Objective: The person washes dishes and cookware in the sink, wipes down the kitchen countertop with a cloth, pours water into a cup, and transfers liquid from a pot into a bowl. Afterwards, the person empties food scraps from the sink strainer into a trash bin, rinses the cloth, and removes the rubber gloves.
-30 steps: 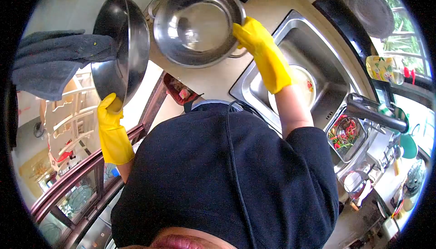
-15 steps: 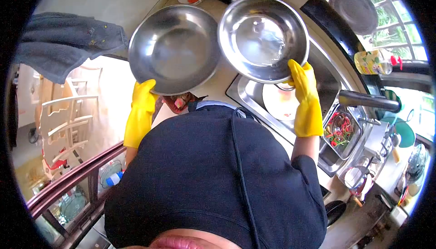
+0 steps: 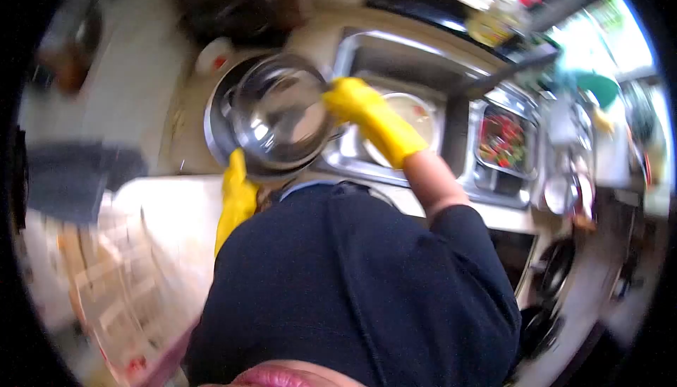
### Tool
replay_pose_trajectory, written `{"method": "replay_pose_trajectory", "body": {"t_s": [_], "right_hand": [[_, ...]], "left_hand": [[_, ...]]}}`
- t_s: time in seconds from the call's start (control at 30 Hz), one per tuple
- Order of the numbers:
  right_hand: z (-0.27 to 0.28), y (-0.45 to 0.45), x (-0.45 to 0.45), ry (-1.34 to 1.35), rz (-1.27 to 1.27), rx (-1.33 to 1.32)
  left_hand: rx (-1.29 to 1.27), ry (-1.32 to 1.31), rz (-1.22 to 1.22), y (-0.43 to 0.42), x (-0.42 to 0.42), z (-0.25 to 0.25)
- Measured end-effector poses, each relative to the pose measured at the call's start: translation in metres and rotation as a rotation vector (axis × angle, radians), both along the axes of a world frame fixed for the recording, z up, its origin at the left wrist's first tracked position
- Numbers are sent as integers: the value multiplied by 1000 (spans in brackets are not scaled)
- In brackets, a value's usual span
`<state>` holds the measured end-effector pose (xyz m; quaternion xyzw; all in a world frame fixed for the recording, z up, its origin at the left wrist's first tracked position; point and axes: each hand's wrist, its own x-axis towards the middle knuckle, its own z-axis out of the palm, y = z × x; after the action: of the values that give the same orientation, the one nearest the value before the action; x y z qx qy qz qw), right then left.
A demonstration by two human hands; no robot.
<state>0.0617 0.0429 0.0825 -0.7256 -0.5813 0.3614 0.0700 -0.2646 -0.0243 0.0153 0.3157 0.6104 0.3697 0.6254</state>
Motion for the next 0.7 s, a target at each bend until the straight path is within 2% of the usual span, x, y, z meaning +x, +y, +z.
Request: {"method": "replay_pose_trajectory", "body": {"t_s": [0.03, 0.07, 0.1, 0.13, 0.17, 0.2, 0.23, 0.27, 0.3, 0.33, 0.4, 0.47, 0.5, 0.53, 0.57, 0.63, 0.7], "right_hand": [[5, 2, -3, 21, -30, -31], [9, 4, -5, 42, -61, -62], [-30, 23, 3, -20, 102, 93], [0, 16, -5, 56, 89, 68], [-20, 27, -7, 99, 55, 99], [-40, 36, -8, 46, -2, 77], [-16, 30, -16, 4, 93, 143], [7, 20, -16, 148, 19, 20], [-46, 32, -32, -21, -90, 236], [-65, 28, -39, -205, 8, 379], [-84, 19, -46, -826, 357, 725], [-76, 10, -50, -748, 364, 717], [-61, 4, -58, -507, 156, 619], [-46, 0, -54, -343, 229, 394], [-45, -5, -51, -339, 228, 394], [-34, -14, -46, -389, 449, 893], [-16, -29, -37, -315, 507, 966]], "left_hand": [[41, 126, -61, 3, 7, 13], [-270, -134, -37, 6, 23, 60], [-197, -220, -1, 12, 21, 42], [-127, -312, 30, 16, 19, 25], [-159, -394, 57, 25, 20, 20], [-65, -399, -121, 45, 10, -6], [-62, -426, -36, 39, 9, -4], [-62, -374, -8, 46, -1, -26], [-61, -321, 20, 58, -5, -46], [-54, -323, 14, 60, -4, -43], [-112, -299, 42, 61, -2, -34], [-115, -304, 29, 64, -2, -34], [-121, -308, 21, 66, -4, -37], [-117, -301, 19, 74, -13, -56], [-117, -297, 19, 75, -18, -64], [-124, -359, 59, 78, -25, -77], [-196, -400, 44, 101, -37, -106]]}}
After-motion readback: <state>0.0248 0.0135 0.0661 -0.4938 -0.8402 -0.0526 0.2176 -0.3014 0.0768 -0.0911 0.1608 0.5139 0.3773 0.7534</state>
